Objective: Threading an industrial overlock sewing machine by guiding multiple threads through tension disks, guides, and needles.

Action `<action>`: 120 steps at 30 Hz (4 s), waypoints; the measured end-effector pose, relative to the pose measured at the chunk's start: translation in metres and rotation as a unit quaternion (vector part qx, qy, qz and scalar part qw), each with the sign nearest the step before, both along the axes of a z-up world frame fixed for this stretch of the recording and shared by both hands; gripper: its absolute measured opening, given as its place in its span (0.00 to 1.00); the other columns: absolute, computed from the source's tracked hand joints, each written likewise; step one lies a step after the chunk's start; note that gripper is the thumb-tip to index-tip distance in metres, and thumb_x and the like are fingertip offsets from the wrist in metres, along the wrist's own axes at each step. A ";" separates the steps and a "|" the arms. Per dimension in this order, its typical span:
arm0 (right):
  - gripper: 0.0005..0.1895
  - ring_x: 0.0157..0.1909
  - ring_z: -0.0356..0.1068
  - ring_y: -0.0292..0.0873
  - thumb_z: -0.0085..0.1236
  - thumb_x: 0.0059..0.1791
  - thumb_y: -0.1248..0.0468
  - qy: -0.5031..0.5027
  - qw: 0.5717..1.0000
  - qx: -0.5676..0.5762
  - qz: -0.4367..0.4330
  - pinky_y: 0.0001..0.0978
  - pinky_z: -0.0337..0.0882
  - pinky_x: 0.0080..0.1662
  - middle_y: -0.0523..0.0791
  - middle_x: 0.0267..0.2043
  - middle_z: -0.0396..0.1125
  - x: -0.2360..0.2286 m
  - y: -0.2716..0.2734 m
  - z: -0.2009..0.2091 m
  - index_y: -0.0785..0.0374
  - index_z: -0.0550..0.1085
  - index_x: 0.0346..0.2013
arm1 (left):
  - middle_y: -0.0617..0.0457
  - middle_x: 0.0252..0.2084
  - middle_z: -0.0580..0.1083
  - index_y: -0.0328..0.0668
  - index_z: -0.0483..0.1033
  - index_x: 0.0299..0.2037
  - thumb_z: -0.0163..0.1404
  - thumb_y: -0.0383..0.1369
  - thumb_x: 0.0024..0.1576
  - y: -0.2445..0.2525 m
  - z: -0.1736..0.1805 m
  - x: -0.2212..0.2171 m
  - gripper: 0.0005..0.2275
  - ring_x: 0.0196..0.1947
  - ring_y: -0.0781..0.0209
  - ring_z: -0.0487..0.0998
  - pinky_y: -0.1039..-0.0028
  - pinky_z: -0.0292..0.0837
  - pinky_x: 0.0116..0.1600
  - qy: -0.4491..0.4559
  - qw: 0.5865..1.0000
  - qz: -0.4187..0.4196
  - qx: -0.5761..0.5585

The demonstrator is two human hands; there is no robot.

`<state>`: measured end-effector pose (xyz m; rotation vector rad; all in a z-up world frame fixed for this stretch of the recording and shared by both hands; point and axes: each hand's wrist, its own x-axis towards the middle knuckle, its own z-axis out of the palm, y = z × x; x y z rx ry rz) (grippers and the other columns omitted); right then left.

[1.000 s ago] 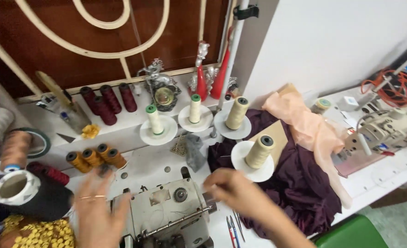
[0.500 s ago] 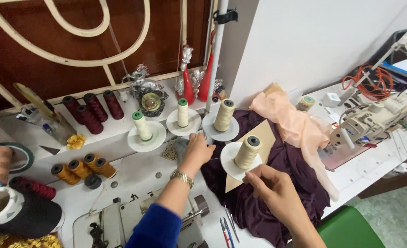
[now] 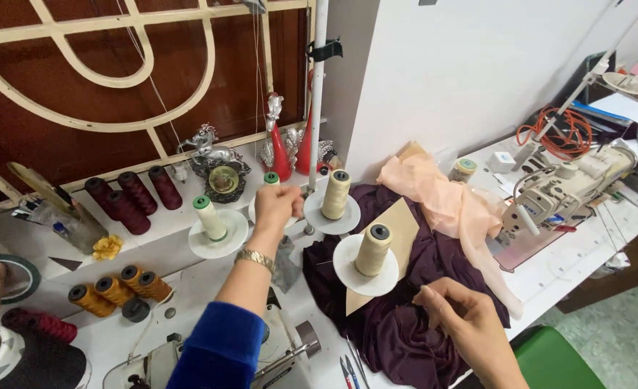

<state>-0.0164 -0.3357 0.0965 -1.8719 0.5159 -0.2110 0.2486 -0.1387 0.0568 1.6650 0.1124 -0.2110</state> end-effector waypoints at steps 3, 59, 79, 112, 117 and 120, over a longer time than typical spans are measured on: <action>0.15 0.22 0.59 0.37 0.56 0.48 0.61 -0.034 0.999 -0.004 0.029 0.25 0.58 0.29 0.47 0.15 0.63 0.009 -0.002 0.008 0.70 0.81 0.24 | 0.46 0.24 0.74 0.29 0.78 0.30 0.53 0.26 0.57 -0.006 0.022 0.011 0.06 0.17 0.66 0.70 0.79 0.75 0.26 0.011 0.999 0.017 -0.038; 0.18 0.34 0.62 0.32 0.64 0.50 0.67 -0.410 0.888 -0.071 0.195 0.21 0.64 0.30 0.42 0.38 0.65 0.284 -0.143 0.137 0.63 0.66 0.51 | 0.53 0.19 0.73 0.38 0.77 0.29 0.51 0.30 0.57 -0.083 0.126 0.015 0.06 0.15 0.68 0.73 0.82 0.75 0.24 -0.325 0.935 0.142 -0.016; 0.22 0.34 0.64 0.35 0.64 0.42 0.62 -0.110 0.910 -0.156 0.369 0.25 0.66 0.37 0.42 0.40 0.71 0.274 -0.053 0.090 0.58 0.69 0.48 | 0.57 0.27 0.67 0.39 0.70 0.47 0.50 0.38 0.65 0.031 0.125 -0.216 0.10 0.24 0.69 0.69 0.80 0.77 0.33 -0.405 0.818 0.408 -0.002; 0.22 0.36 0.68 0.42 0.63 0.40 0.56 -0.132 0.831 -0.258 0.475 0.33 0.66 0.40 0.43 0.43 0.70 0.297 -0.030 -0.020 0.58 0.71 0.45 | 0.44 0.20 0.66 0.25 0.70 0.37 0.46 0.26 0.61 -0.020 0.148 -0.218 0.07 0.17 0.60 0.68 0.77 0.72 0.25 -0.420 0.837 0.351 -0.007; 0.22 0.35 0.66 0.42 0.64 0.40 0.57 -0.118 0.837 -0.256 0.468 0.33 0.65 0.39 0.43 0.43 0.70 0.297 -0.032 -0.019 0.58 0.71 0.45 | 0.45 0.18 0.65 0.25 0.71 0.37 0.47 0.26 0.60 -0.023 0.149 -0.217 0.07 0.17 0.61 0.68 0.78 0.72 0.24 -0.415 0.840 0.349 -0.019; 0.22 0.36 0.67 0.43 0.64 0.40 0.56 -0.108 0.841 -0.258 0.463 0.34 0.65 0.40 0.44 0.42 0.70 0.295 -0.033 -0.022 0.58 0.71 0.45 | 0.44 0.19 0.66 0.24 0.71 0.37 0.47 0.25 0.60 -0.024 0.150 -0.217 0.06 0.17 0.59 0.68 0.77 0.73 0.24 -0.403 0.844 0.353 -0.015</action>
